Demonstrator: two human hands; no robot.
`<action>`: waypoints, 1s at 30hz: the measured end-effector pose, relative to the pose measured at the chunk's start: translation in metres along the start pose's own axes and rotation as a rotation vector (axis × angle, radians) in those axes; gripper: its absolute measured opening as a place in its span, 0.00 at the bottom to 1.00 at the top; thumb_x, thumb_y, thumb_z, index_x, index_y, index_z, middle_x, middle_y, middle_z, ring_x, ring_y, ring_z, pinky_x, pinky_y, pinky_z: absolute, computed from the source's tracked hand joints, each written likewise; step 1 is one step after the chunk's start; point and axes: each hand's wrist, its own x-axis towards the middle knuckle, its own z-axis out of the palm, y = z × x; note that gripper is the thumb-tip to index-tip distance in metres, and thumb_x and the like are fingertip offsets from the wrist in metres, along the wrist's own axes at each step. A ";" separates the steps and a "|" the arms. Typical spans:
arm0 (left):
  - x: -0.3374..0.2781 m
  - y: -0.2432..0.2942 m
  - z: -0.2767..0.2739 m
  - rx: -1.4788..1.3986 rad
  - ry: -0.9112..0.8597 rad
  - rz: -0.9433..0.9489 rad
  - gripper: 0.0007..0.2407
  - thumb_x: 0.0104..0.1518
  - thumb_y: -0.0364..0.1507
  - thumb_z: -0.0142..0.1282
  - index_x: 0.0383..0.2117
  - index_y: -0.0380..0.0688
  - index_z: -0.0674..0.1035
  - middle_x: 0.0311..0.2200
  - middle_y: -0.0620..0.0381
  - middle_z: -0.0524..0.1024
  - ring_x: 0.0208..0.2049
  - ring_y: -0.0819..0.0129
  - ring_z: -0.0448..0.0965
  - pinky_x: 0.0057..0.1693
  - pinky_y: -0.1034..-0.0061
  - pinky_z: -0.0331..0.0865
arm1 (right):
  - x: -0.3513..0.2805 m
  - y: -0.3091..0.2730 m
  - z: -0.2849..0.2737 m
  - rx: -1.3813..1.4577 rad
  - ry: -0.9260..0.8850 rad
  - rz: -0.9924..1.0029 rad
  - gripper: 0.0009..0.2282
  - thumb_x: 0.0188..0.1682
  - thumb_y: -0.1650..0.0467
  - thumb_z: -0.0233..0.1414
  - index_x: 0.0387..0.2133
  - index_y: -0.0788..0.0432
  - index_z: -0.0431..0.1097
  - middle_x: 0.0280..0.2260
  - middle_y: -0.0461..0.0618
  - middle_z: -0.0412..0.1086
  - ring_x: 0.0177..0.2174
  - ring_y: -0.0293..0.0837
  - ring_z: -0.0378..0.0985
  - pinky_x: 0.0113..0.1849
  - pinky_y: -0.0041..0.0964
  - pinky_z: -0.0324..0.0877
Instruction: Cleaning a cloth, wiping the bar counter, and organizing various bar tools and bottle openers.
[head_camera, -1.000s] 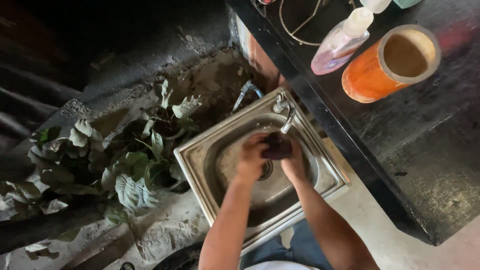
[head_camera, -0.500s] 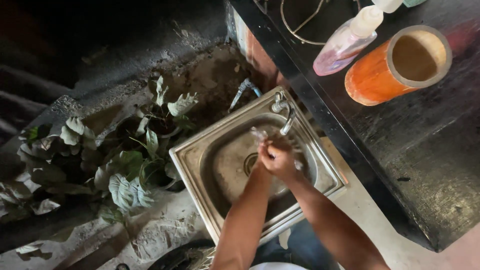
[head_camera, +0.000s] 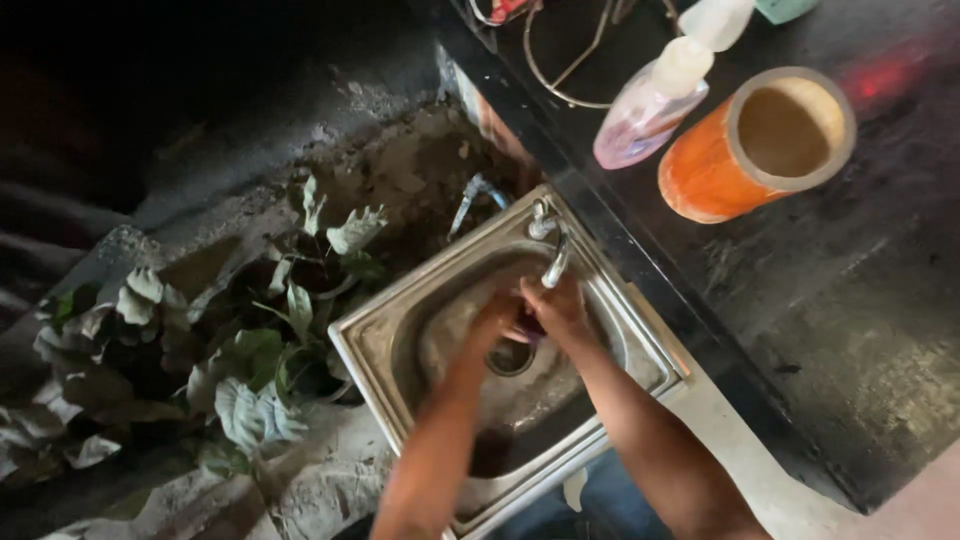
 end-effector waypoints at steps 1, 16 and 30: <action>0.042 0.013 -0.036 0.031 -0.036 -0.052 0.25 0.45 0.41 0.60 0.50 0.41 0.77 0.47 0.39 0.78 0.46 0.46 0.78 0.49 0.57 0.75 | -0.008 -0.016 0.002 -0.080 -0.058 -0.042 0.11 0.48 0.70 0.59 0.18 0.60 0.68 0.15 0.46 0.67 0.17 0.36 0.67 0.20 0.35 0.61; 0.265 -0.006 -0.002 0.443 -0.603 0.254 0.07 0.50 0.33 0.61 0.31 0.52 0.86 0.32 0.48 0.83 0.36 0.47 0.83 0.43 0.56 0.77 | -0.011 -0.002 0.000 0.071 -0.253 -0.096 0.08 0.42 0.77 0.63 0.24 0.59 0.69 0.22 0.38 0.67 0.23 0.28 0.66 0.25 0.27 0.63; 0.236 0.002 -0.051 0.537 -0.581 0.461 0.06 0.53 0.28 0.56 0.35 0.51 0.82 0.35 0.53 0.83 0.36 0.54 0.84 0.38 0.60 0.78 | -0.012 -0.017 0.000 -0.143 -0.183 -0.162 0.05 0.45 0.74 0.64 0.28 0.62 0.74 0.25 0.40 0.74 0.26 0.28 0.72 0.30 0.26 0.69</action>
